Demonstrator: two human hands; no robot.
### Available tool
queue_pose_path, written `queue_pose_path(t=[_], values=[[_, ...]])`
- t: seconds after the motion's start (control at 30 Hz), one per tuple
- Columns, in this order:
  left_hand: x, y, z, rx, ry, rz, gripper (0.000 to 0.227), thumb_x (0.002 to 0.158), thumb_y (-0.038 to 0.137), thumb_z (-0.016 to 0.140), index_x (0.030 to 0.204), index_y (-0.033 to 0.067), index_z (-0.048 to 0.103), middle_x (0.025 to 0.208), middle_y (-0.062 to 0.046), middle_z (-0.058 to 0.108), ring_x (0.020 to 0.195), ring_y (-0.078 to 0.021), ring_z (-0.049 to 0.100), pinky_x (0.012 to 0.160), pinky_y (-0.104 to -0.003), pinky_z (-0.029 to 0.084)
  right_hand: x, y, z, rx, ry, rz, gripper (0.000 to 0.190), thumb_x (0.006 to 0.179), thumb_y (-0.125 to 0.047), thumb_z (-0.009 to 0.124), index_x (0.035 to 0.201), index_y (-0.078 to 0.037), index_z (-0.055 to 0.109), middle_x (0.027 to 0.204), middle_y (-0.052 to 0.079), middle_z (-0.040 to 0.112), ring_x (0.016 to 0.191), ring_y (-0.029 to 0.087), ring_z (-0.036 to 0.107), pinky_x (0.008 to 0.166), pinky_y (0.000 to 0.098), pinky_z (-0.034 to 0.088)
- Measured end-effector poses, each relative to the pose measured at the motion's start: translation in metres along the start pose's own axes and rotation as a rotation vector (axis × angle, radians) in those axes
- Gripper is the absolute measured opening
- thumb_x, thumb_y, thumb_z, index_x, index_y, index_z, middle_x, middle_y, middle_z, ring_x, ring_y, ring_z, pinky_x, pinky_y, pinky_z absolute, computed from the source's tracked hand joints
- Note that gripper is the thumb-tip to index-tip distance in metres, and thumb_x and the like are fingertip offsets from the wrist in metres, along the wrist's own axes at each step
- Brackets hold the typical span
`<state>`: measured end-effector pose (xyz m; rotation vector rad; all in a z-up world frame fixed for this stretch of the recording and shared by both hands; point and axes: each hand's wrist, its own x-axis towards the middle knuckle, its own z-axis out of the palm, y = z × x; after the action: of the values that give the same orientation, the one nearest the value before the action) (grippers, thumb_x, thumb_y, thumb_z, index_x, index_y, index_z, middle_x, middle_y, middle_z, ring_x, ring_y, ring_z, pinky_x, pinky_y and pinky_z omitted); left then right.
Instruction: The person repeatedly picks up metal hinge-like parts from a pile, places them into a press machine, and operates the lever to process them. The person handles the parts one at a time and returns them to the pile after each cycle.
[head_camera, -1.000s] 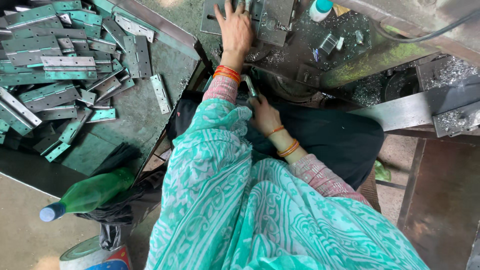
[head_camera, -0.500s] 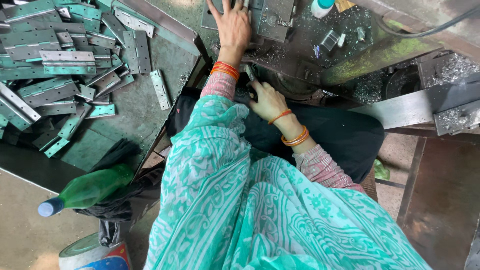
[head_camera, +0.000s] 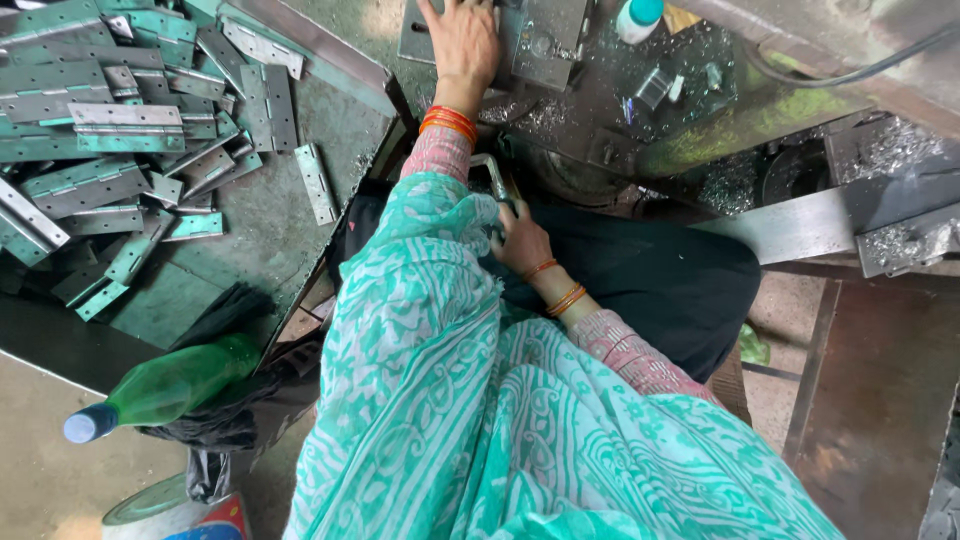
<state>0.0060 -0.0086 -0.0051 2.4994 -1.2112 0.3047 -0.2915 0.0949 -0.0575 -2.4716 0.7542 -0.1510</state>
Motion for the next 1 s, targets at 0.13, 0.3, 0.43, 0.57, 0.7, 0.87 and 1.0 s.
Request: queue_pose_path(t=[0.13,0.3,0.43,0.57,0.7,0.87,1.0], values=[[0.003,-0.006,-0.014,0.058,0.164,0.074,0.035,0.096,0.024,0.049,0.119,0.0117,0.073,0.130,-0.004,0.067,0.136,-0.0335,0.041,0.110,-0.077,0.010,0.014,-0.023,-0.030,-0.087,-0.096,0.043,0.052,0.085,-0.029,0.075,0.132,-0.017,0.055,0.127,0.024,0.056,0.093,0.049,0.066,0.078,0.0573,0.056],[-0.021,0.001,-0.038,0.123,-0.060,0.088,0.040,0.106,0.028,0.047,0.132,0.0072,0.069,0.133,-0.008,0.064,0.149,-0.0361,0.029,0.118,-0.074,0.008,0.038,-0.047,-0.083,-0.093,-0.186,0.058,0.055,0.081,-0.029,0.075,0.133,-0.020,0.059,0.119,0.022,0.063,0.105,0.047,0.065,0.090,0.0547,0.055],[-0.084,-0.007,-0.066,0.030,-0.019,0.121,0.041,0.104,0.033,0.051,0.127,0.0057,0.071,0.132,-0.009,0.065,0.145,-0.0375,0.034,0.118,-0.069,0.012,0.042,-0.067,-0.095,-0.080,-0.175,0.065,0.052,0.081,-0.031,0.073,0.130,-0.017,0.059,0.118,0.023,0.063,0.106,0.047,0.065,0.090,0.0536,0.054],[-0.144,-0.020,-0.078,-0.095,0.046,0.176,0.038,0.103,0.031,0.058,0.129,0.0063,0.070,0.134,-0.007,0.064,0.143,-0.0358,0.039,0.122,-0.065,0.016,0.037,-0.072,-0.099,-0.098,-0.171,0.059,0.048,0.084,-0.034,0.071,0.129,-0.017,0.061,0.119,0.022,0.065,0.107,0.046,0.065,0.091,0.0531,0.054],[-0.148,-0.025,-0.075,0.071,0.174,0.218,0.041,0.096,0.023,0.059,0.133,0.0074,0.069,0.135,-0.006,0.064,0.144,-0.0333,0.041,0.122,-0.062,0.018,0.038,-0.073,-0.100,-0.108,-0.182,0.086,0.048,0.086,-0.036,0.070,0.130,-0.019,0.061,0.120,0.020,0.065,0.108,0.045,0.066,0.092,0.0529,0.054],[-0.131,-0.023,-0.094,0.042,0.278,0.263,0.046,0.095,0.018,0.058,0.138,0.0065,0.070,0.132,-0.005,0.064,0.139,-0.0321,0.044,0.121,-0.059,0.021,0.035,-0.060,-0.095,-0.028,-0.141,0.036,0.054,0.089,-0.043,0.068,0.135,-0.016,0.058,0.121,0.021,0.066,0.110,0.044,0.065,0.091,0.0532,0.053],[-0.134,-0.020,-0.130,-0.164,0.315,0.237,0.028,0.095,0.015,0.065,0.119,0.0049,0.073,0.127,-0.006,0.067,0.131,-0.0314,0.051,0.119,-0.057,0.028,0.048,-0.037,-0.091,0.077,0.056,-0.175,0.055,0.100,-0.041,0.073,0.143,-0.011,0.055,0.125,0.024,0.067,0.113,0.044,0.065,0.093,0.0503,0.054]])
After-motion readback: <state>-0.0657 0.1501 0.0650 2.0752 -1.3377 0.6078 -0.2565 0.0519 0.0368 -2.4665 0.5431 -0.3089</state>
